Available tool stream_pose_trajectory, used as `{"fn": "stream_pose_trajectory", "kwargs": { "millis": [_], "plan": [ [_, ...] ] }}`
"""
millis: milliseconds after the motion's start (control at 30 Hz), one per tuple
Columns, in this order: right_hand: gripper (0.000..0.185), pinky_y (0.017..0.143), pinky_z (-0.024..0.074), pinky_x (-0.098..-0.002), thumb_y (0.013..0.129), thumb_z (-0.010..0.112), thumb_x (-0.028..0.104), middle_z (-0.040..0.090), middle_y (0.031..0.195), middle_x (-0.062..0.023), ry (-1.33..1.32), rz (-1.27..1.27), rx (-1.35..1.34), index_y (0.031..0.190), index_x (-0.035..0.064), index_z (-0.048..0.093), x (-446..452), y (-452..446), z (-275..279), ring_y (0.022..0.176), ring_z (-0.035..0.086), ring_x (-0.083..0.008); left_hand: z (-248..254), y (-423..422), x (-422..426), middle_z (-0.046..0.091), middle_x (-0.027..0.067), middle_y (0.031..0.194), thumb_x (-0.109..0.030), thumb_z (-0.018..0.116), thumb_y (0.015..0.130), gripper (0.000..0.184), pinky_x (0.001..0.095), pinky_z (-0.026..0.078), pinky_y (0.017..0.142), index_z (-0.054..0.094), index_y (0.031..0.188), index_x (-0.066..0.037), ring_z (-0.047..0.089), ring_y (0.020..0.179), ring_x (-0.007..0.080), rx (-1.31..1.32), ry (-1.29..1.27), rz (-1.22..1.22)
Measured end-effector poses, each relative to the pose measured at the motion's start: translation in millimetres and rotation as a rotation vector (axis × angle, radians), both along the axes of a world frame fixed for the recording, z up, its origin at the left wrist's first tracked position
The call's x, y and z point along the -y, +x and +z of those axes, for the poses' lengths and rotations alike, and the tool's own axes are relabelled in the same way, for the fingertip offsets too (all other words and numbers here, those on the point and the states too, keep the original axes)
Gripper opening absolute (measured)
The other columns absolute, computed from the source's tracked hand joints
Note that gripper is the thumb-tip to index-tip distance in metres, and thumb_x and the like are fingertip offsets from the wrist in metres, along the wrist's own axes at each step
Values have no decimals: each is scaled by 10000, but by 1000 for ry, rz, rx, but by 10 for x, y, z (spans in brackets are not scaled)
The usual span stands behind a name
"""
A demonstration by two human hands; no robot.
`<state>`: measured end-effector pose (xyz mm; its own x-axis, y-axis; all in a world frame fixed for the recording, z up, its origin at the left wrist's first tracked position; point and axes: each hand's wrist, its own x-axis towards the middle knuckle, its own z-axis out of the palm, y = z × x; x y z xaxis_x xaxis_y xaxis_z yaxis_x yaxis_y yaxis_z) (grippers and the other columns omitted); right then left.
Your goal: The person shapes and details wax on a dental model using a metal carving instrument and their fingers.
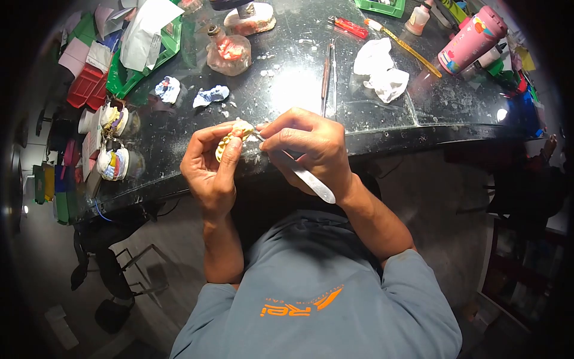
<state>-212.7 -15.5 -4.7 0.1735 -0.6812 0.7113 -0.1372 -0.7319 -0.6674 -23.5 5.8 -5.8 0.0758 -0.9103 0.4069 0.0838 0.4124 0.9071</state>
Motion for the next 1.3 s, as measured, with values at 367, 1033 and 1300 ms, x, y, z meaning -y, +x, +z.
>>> {"fn": "stream_pose_trajectory", "kwargs": {
  "millis": [367, 1033, 1300],
  "plan": [
    [182, 958, 649, -513, 771, 741, -162, 671, 831, -118, -15, 111, 128, 858, -11, 689, -5, -24, 15, 770, 712, -177, -11, -48, 4, 736, 184, 1172, 81, 707, 955, 178, 280, 577, 936, 661, 1127, 68, 726, 1053, 174, 48, 4, 22],
    [202, 879, 672, -415, 751, 764, -171, 702, 881, -130, 35, 111, 67, 869, -14, 718, 6, -76, 26, 810, 738, -189, -59, 32, -8, 740, 206, 1178, 87, 662, 994, 178, 326, 579, 1012, 657, 1171, 74, 725, 1109, 205, 90, 68, -90],
    [203, 853, 669, -396, 752, 779, -159, 709, 881, -126, 22, 147, 106, 886, -13, 735, 34, -63, -14, 803, 730, -178, -64, 35, -4, 739, 205, 1181, 86, 658, 997, 176, 313, 575, 1008, 656, 1173, 73, 724, 1108, 199, 100, 66, -87]
  ]
}}
